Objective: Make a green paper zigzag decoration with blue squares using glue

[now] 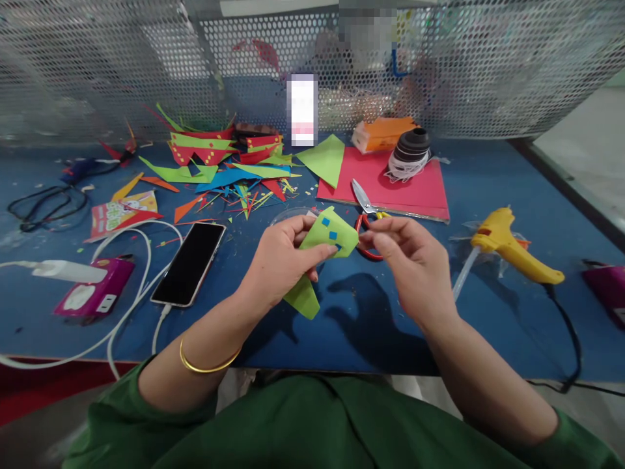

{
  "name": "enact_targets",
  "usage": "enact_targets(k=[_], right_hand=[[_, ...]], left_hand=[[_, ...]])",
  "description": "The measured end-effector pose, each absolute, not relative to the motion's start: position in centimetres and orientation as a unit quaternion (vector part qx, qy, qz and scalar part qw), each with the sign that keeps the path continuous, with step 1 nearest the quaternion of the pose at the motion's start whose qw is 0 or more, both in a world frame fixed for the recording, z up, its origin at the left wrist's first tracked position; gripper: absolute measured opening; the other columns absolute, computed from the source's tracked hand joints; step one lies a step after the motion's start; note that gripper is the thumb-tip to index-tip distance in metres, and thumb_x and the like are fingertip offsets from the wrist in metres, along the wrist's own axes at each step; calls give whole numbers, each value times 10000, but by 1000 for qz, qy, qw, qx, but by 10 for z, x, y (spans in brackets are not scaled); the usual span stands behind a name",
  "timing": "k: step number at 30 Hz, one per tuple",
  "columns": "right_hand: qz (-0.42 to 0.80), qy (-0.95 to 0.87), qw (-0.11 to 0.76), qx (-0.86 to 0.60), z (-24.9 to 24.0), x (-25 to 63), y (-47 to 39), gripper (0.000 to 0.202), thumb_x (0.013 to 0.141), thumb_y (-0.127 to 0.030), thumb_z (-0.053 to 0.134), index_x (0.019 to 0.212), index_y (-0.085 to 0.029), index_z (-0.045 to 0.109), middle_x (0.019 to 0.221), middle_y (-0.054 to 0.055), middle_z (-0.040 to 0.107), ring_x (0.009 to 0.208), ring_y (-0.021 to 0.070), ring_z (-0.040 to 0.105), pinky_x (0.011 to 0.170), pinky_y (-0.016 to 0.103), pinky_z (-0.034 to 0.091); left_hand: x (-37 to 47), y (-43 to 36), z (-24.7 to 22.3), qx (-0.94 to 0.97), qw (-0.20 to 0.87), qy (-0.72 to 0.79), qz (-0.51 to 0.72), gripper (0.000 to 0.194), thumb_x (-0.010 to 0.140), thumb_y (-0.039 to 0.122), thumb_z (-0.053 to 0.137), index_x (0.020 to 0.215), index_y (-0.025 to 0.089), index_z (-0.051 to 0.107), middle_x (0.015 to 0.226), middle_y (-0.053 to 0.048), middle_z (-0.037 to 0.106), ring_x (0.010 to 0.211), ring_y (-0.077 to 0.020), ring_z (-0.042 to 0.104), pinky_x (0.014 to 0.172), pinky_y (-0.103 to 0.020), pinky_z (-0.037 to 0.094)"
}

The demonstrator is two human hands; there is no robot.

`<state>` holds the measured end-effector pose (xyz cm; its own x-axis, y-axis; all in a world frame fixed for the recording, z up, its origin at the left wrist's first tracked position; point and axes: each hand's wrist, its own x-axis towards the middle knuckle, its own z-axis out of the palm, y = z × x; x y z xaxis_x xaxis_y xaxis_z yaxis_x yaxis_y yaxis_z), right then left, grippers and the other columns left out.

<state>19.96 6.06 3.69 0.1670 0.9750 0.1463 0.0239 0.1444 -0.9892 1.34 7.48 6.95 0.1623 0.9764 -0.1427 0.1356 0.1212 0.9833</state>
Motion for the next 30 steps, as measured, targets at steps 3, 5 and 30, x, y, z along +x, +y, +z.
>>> enact_targets(k=[3,5,30], right_hand=[[473,-481,550,-491,38,195,60,425,703,-337,836,1050,-237,611,824,-14,743,787,164,707,759,331,575],[481,-482,541,-494,38,194,60,435,716,-297,810,1083,-229,586,730,-49,706,697,135,662,737,318,553],[486,-479,533,-500,37,191,54,353,766,-266,733,1090,-224,601,655,-82,628,636,116,598,693,303,512]], left_hand=[[15,73,71,547,544,523,362,277,745,249,801,991,175,696,756,25,723,403,-47,530,416,-173,441],[16,73,71,550,548,525,348,300,755,258,794,1025,174,695,751,24,722,407,-53,539,424,-177,438],[17,74,70,577,538,516,334,311,747,244,777,1030,173,670,721,21,700,464,-83,568,471,-200,469]])
